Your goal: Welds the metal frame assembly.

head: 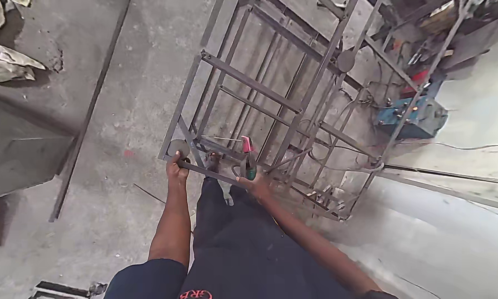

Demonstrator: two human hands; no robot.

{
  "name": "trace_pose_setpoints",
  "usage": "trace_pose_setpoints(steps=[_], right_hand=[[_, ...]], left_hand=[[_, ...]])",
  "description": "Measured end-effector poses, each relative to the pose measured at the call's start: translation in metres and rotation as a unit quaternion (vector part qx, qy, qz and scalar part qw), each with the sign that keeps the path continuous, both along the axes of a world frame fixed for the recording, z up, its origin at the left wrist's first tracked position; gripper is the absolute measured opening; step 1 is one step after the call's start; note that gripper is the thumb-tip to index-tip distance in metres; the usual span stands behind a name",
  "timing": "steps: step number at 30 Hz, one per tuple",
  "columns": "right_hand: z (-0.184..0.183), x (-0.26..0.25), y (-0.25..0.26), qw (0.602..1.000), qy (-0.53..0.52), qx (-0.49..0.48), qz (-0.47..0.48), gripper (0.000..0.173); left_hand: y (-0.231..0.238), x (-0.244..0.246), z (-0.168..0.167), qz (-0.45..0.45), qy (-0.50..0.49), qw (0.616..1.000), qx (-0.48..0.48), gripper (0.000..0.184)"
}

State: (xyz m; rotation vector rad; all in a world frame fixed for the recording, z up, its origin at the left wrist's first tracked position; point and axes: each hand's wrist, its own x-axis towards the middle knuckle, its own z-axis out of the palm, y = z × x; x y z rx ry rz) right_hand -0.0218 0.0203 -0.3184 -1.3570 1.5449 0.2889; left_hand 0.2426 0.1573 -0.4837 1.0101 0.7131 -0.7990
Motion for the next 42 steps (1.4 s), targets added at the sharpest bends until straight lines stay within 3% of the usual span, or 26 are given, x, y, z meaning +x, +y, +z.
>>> trace_pose_setpoints(steps=[4,8,21,24,29,42], right_hand=[[-0.002,0.015,-0.002,0.999,-0.011,0.041,-0.028,0.09],[-0.008,0.023,-0.007,0.982,-0.09,0.129,-0.101,0.085],[0.002,0.024,-0.013,0.979,-0.111,0.13,-0.107,0.08],[0.002,0.021,-0.008,0.986,-0.093,0.091,-0.103,0.081],[0.031,0.006,0.002,0.995,-0.068,-0.062,-0.046,0.097],[0.097,-0.066,0.019,0.985,-0.109,-0.118,-0.056,0.11]], left_hand=[[0.0,0.0,0.003,0.007,0.006,1.0,-0.004,0.026],[-0.001,0.003,-0.001,0.007,0.013,1.0,0.004,0.018],[-0.004,0.002,0.004,-0.004,-0.014,1.0,0.001,0.029],[-0.005,0.001,0.007,0.0,-0.015,1.0,0.01,0.028],[-0.003,0.002,-0.002,0.022,-0.007,1.0,-0.015,0.034],[-0.007,0.001,-0.006,0.042,0.007,0.999,0.021,0.045]])
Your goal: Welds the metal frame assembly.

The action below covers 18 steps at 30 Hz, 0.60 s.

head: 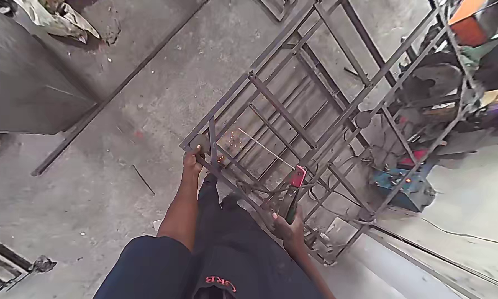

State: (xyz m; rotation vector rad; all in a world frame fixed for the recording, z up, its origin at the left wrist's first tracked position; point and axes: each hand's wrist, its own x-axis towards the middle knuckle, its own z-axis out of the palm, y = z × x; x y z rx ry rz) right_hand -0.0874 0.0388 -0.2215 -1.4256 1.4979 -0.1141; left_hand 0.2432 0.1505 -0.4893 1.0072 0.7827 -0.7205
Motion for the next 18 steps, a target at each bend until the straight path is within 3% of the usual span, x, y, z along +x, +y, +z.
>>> trace_pose_setpoints(steps=[6,10,18], right_hand=[[0.016,-0.005,0.003,0.991,0.068,-0.059,0.098,0.118],[0.022,-0.002,0.009,0.978,0.08,-0.11,0.158,0.119],[0.018,0.0,0.014,0.976,0.064,-0.103,0.178,0.111]], left_hand=[[0.0,0.0,0.005,-0.003,0.0,1.0,0.008,0.04],[0.001,0.0,0.004,-0.004,0.007,1.0,0.005,0.05],[0.0,0.0,0.005,0.002,0.003,1.0,-0.008,0.043]])
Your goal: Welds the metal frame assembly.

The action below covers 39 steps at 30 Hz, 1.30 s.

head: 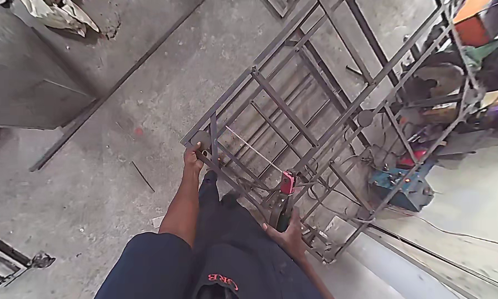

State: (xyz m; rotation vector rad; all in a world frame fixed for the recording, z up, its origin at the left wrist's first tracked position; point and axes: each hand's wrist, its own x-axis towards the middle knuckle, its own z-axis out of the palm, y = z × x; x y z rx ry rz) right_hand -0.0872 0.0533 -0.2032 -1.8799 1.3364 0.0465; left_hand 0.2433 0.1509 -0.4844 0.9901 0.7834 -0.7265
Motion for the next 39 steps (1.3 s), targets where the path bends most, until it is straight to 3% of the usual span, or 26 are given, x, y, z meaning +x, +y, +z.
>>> trace_pose_setpoints(steps=[14,21,26,39], right_hand=[[0.0,-0.001,0.003,1.0,0.006,-0.01,0.0,0.115],[0.0,-0.002,0.006,0.999,-0.032,-0.014,0.019,0.107],[-0.004,-0.004,0.007,0.998,-0.038,-0.033,0.046,0.105],[-0.003,-0.003,0.006,0.997,-0.015,-0.043,0.062,0.107]], left_hand=[[0.002,-0.001,-0.004,-0.004,-0.01,1.0,0.001,0.045],[0.002,-0.002,0.005,0.017,-0.005,1.0,-0.023,0.029],[0.003,-0.004,-0.006,0.017,-0.009,1.0,-0.014,0.041],[0.003,-0.004,-0.008,0.014,-0.009,1.0,-0.014,0.045]])
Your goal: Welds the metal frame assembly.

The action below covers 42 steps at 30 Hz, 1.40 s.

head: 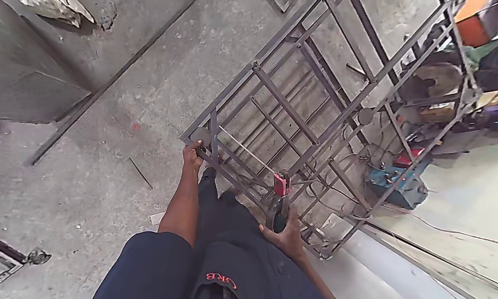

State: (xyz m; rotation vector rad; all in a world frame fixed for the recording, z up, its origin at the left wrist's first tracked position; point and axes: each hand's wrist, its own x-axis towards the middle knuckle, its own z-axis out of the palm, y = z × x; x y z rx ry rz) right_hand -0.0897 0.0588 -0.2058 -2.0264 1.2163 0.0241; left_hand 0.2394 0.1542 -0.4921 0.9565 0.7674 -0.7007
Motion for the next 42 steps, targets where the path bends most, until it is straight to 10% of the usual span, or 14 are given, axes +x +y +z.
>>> trace_pose_setpoints(steps=[42], right_hand=[[-0.001,0.003,-0.006,0.987,0.044,-0.062,0.14,0.101]], left_hand=[[0.001,0.0,0.0,-0.019,-0.032,0.999,0.006,0.041]])
